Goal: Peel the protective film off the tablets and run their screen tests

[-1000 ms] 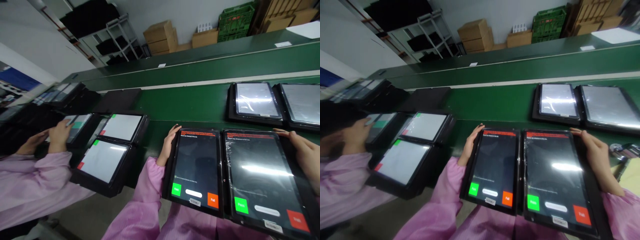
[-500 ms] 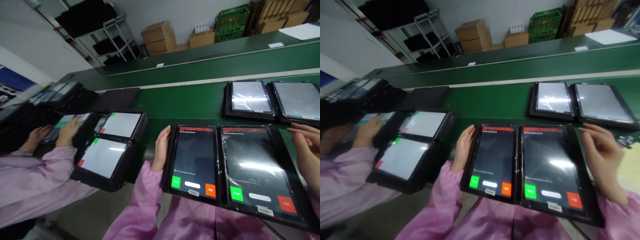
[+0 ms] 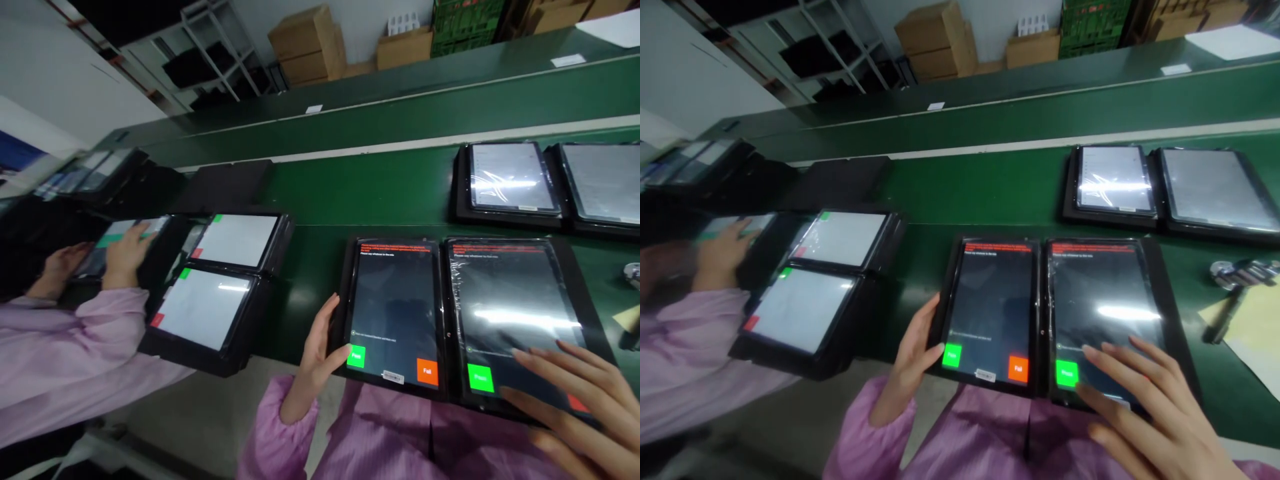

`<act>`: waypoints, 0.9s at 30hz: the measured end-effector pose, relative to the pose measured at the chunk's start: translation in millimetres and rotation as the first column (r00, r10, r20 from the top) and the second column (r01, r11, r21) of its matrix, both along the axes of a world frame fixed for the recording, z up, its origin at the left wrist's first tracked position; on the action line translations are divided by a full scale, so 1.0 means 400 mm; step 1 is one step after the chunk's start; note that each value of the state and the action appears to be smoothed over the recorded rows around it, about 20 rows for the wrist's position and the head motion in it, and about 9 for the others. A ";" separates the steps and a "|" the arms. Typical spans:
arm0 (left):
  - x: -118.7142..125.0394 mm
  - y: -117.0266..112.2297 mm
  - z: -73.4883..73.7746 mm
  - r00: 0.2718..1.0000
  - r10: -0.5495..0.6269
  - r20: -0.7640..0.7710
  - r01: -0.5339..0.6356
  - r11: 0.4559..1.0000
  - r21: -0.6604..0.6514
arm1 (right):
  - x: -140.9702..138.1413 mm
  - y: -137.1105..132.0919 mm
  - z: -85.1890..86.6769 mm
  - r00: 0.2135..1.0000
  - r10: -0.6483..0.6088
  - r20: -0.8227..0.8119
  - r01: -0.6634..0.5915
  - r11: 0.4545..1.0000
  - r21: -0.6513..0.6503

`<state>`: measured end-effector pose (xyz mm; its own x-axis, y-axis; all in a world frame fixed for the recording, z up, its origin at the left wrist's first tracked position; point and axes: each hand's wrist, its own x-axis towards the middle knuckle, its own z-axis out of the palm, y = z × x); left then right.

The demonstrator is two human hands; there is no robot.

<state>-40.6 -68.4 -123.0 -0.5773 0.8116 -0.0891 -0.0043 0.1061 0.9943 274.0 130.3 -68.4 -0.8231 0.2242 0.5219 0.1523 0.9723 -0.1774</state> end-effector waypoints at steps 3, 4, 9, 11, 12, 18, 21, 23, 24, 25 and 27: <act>0.004 -0.004 0.001 0.999 -0.028 0.016 0.029 1.000 -0.010 | 0.019 0.018 -0.013 0.998 -0.044 -0.051 0.041 0.998 -0.052; 0.006 -0.008 -0.001 1.000 -0.030 0.009 0.030 0.999 -0.015 | 0.023 0.022 -0.013 0.997 -0.056 -0.055 0.052 0.997 -0.057; 0.003 -0.013 -0.002 0.996 -0.007 -0.093 0.006 1.000 -0.006 | 0.022 0.059 0.013 0.983 -0.182 0.005 0.179 0.965 -0.190; -0.018 0.019 0.017 0.987 0.008 -0.160 0.001 0.998 0.056 | 0.000 0.096 0.025 0.980 -0.200 0.017 0.199 0.955 -0.220; -0.034 0.047 0.031 0.978 0.003 -0.207 0.016 0.996 0.087 | -0.018 0.121 0.028 0.980 -0.194 0.034 0.196 0.954 -0.228; -0.129 0.295 0.111 0.676 -0.277 -0.683 0.211 0.961 -0.181 | -0.163 0.261 -0.004 0.952 -0.261 0.163 0.285 0.947 -0.147; -0.131 0.321 0.131 0.482 -0.376 -0.792 0.154 0.926 -0.346 | -0.175 0.255 0.001 0.952 -0.241 0.188 0.247 0.969 -0.009; -0.125 0.289 0.141 0.389 -0.394 -0.833 0.184 0.919 -0.348 | -0.157 0.231 0.017 0.970 -0.171 0.174 0.161 0.984 0.072; -0.123 0.268 0.146 0.360 -0.381 -0.852 0.204 0.923 -0.327 | -0.146 0.219 0.027 0.976 -0.144 0.164 0.129 0.987 0.100; -0.123 0.250 0.150 0.341 -0.360 -0.869 0.218 0.929 -0.299 | -0.137 0.211 0.034 0.980 -0.134 0.150 0.116 0.986 0.122; -0.125 0.230 0.156 0.322 -0.306 -0.896 0.213 0.945 -0.247 | -0.129 0.204 0.042 0.979 -0.166 0.121 0.147 0.977 0.156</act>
